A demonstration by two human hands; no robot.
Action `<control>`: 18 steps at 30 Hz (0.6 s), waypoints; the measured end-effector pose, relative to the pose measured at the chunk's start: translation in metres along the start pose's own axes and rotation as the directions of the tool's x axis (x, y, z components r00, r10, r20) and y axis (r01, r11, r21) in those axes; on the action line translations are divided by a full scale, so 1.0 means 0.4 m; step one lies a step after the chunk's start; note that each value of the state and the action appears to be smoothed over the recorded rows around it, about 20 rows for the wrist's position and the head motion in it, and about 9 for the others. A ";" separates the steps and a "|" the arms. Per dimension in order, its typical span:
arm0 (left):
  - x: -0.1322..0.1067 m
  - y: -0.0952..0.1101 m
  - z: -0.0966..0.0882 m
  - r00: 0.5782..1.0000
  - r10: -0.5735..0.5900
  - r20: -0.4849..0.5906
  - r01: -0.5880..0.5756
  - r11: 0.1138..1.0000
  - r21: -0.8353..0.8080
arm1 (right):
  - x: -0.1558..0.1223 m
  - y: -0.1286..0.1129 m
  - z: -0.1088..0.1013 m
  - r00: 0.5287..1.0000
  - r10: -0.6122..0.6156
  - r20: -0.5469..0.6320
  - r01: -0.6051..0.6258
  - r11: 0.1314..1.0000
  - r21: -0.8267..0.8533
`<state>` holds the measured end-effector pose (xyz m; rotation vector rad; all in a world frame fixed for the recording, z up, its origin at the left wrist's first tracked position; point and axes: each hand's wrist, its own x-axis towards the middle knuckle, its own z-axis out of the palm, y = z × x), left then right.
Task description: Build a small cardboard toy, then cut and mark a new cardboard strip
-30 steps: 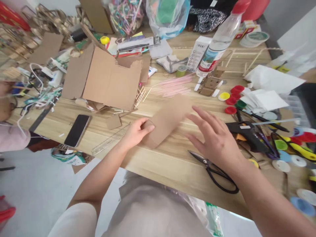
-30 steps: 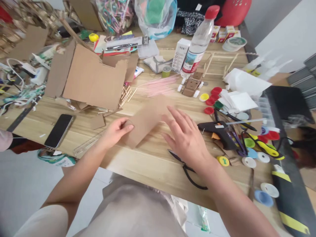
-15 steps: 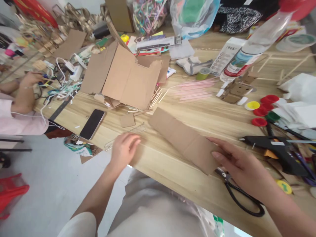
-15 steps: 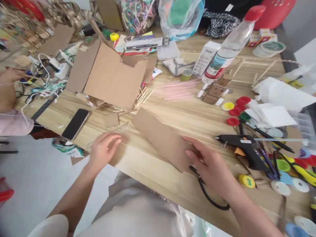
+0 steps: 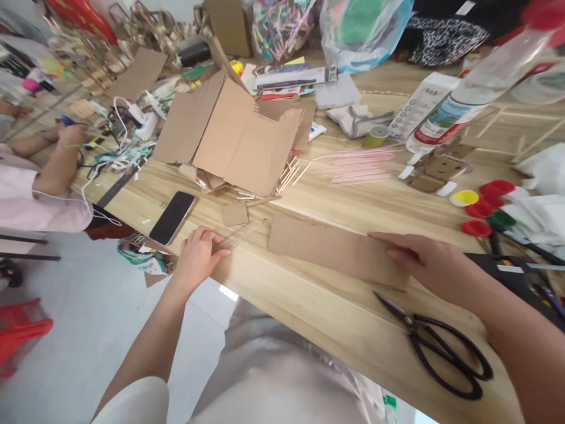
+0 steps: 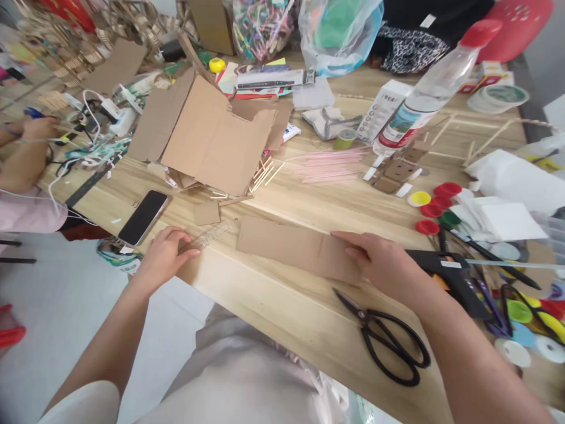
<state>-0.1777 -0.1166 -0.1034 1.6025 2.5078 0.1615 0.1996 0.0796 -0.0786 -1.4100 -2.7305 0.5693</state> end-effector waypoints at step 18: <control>-0.053 -0.025 0.045 0.971 0.135 -0.198 -0.132 0.991 0.028 | -0.056 0.028 0.070 0.982 -0.095 -0.164 0.070 0.986 -0.153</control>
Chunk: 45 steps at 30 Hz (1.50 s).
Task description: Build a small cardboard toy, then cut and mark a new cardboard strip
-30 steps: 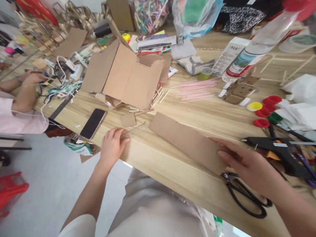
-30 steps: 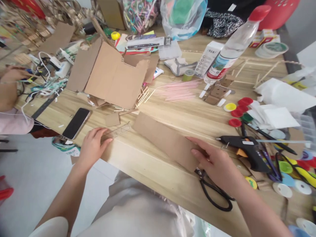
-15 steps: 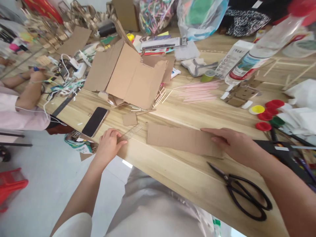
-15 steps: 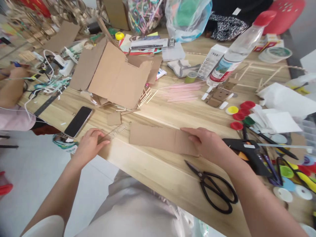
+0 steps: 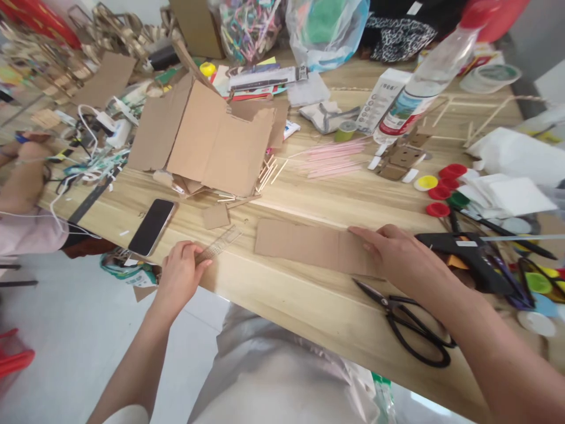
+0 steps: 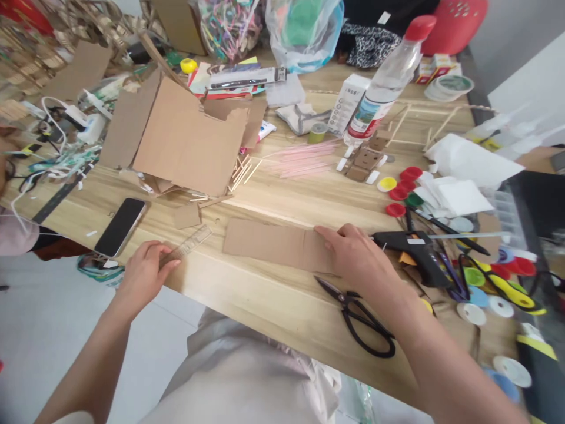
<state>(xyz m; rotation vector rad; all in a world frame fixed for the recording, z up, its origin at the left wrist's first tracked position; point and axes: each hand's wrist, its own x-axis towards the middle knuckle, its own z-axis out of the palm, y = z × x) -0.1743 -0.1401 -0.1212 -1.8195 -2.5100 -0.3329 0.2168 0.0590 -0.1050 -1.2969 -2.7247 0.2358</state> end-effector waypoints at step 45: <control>0.086 0.268 0.062 0.744 0.623 -0.243 -0.652 0.755 -0.063 | 0.043 -0.104 -0.017 0.970 0.226 0.094 -0.220 0.638 0.738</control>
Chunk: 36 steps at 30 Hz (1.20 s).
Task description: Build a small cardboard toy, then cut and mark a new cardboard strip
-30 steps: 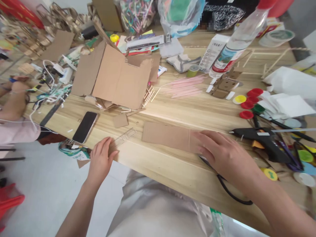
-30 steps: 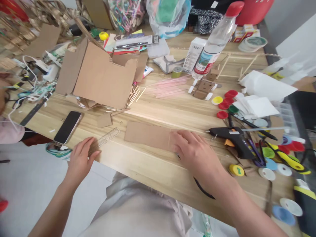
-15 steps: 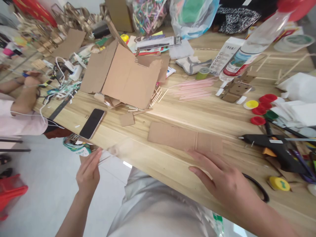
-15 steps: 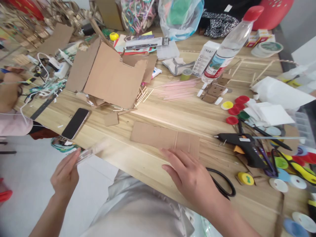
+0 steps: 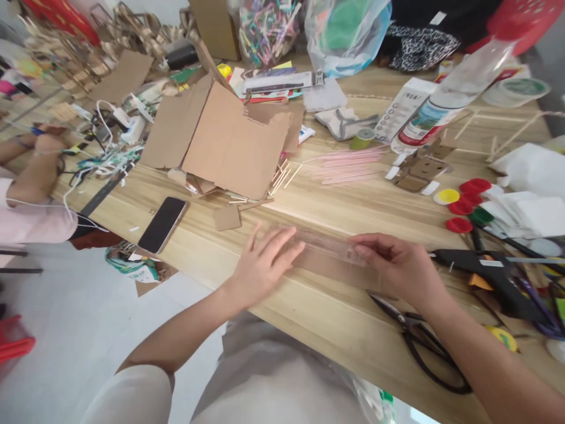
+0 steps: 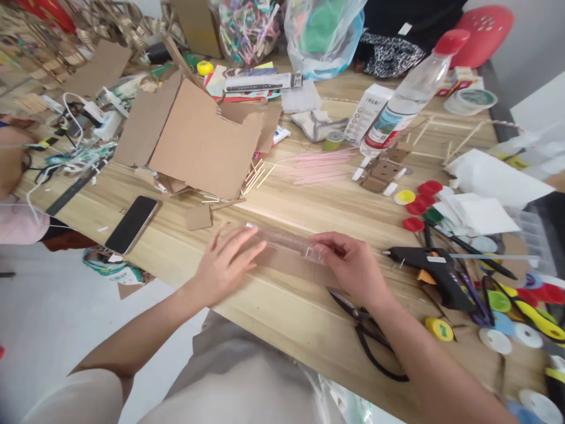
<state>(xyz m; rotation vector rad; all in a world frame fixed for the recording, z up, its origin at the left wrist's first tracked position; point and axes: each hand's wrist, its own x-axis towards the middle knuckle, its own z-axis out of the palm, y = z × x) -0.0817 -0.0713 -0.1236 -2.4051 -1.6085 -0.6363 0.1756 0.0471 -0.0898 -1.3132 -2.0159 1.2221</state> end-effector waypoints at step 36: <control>-0.066 0.066 0.051 0.950 -0.226 0.215 0.219 0.974 0.055 | 0.035 0.091 0.068 0.784 -0.613 0.095 0.550 0.618 -0.562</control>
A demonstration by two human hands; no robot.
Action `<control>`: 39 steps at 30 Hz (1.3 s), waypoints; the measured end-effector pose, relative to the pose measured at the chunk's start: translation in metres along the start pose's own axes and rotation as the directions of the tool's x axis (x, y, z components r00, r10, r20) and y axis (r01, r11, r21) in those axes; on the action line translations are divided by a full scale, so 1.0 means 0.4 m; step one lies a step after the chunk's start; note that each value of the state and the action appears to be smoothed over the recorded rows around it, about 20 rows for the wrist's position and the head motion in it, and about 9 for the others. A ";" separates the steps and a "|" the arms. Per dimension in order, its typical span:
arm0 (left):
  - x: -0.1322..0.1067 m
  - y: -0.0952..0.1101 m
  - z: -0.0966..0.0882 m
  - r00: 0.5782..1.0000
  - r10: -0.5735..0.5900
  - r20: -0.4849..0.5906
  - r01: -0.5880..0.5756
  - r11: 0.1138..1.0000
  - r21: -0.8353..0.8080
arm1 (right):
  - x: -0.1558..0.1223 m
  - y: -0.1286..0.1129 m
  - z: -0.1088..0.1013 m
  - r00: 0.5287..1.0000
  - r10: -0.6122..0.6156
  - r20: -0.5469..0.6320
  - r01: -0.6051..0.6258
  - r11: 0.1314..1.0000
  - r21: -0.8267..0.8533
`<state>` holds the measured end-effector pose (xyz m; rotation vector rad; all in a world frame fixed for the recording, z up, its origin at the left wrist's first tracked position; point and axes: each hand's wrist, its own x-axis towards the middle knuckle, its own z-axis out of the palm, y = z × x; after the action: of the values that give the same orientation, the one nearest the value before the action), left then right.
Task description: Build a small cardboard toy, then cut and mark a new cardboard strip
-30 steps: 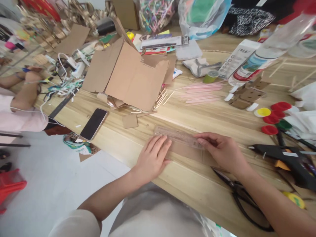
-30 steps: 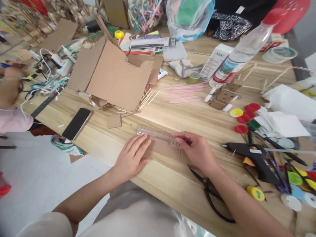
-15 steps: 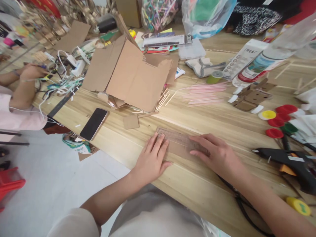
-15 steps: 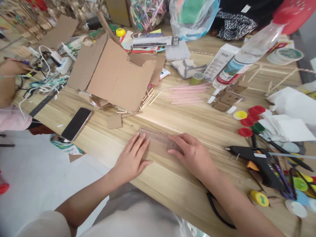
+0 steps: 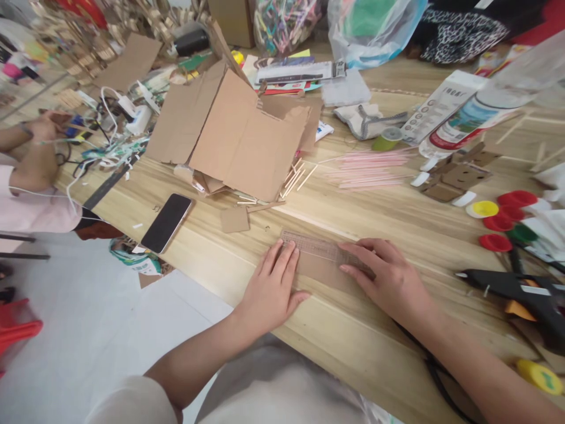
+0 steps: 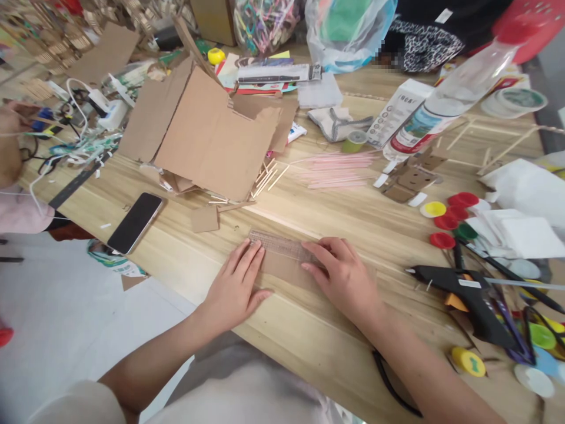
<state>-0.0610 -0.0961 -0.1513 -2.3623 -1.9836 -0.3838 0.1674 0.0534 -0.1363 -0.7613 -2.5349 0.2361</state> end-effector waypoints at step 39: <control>0.129 0.061 -0.103 0.868 -0.317 0.382 0.333 -0.200 -0.922 | -0.026 -0.100 -0.110 0.763 0.588 0.267 -0.456 0.197 0.868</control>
<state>-0.0362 -0.0585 -0.0976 -1.7704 -2.7336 -2.9266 0.1775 0.0156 -0.0904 -1.0423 -1.4397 1.6142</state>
